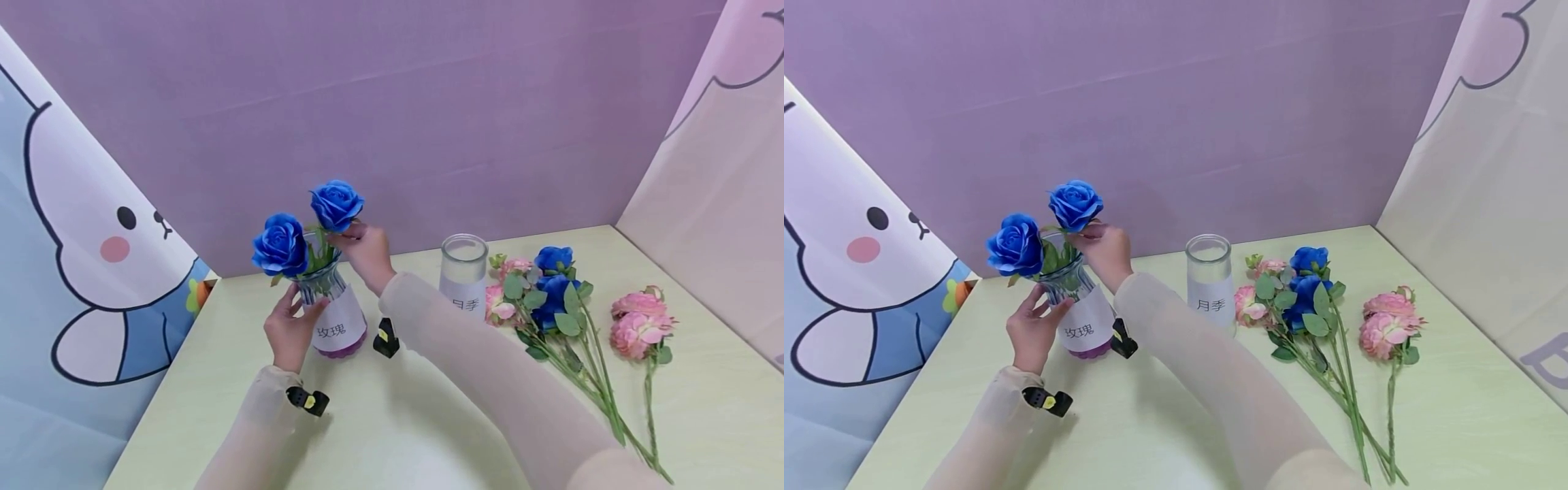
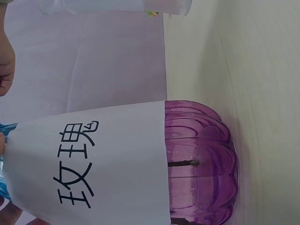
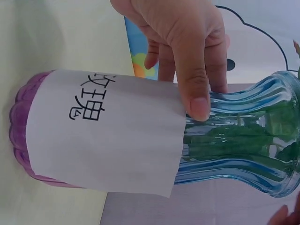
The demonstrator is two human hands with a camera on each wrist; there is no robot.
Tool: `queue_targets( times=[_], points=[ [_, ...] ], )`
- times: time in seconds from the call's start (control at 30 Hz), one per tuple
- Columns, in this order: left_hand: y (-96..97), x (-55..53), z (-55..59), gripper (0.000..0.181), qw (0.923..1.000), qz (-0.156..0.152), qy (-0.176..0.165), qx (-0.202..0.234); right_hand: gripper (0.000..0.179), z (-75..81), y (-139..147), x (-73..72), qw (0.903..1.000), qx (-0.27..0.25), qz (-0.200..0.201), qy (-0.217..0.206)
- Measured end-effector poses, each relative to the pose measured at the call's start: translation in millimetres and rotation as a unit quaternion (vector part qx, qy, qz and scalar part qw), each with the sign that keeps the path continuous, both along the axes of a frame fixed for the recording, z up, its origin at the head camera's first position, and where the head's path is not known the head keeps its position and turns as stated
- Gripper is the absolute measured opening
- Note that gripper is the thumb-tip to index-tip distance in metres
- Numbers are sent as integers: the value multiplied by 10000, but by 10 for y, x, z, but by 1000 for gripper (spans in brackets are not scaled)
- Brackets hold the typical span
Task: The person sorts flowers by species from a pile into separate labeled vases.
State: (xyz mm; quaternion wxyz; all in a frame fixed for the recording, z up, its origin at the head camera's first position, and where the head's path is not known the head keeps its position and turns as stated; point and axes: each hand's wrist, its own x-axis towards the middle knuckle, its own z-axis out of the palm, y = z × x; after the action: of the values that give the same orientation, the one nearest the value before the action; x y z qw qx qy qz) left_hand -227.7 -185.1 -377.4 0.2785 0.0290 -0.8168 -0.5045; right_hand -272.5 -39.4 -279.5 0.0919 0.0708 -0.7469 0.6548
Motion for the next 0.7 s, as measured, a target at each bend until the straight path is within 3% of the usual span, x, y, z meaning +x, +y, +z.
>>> queue_targets(
  times=[0.3, 0.43, 0.5, 0.6, 0.7],
  points=[
    [-11, 3, 7, 57, 9999, -63, -98, 69, 34, -92, 239, 156, 9943, -329, 509, -882],
    [-11, 5, 14, 58, 9994, -98, -264, 195, 33, -237, 484, 308, 9864, 294, 1283, -988],
    [-12, 7, 16, 59, 9989, -117, -377, 251, 33, -341, 674, 411, 9745, 734, 1840, -1052],
    [-13, 13, 19, 60, 9985, -98, -459, 269, 32, -510, 1017, 566, 9464, 1339, 2705, -1149],
    [-15, 7, 23, 60, 9990, -76, -368, 239, 31, -636, 1386, 694, 9195, 1951, 3205, -1172]
  ],
)
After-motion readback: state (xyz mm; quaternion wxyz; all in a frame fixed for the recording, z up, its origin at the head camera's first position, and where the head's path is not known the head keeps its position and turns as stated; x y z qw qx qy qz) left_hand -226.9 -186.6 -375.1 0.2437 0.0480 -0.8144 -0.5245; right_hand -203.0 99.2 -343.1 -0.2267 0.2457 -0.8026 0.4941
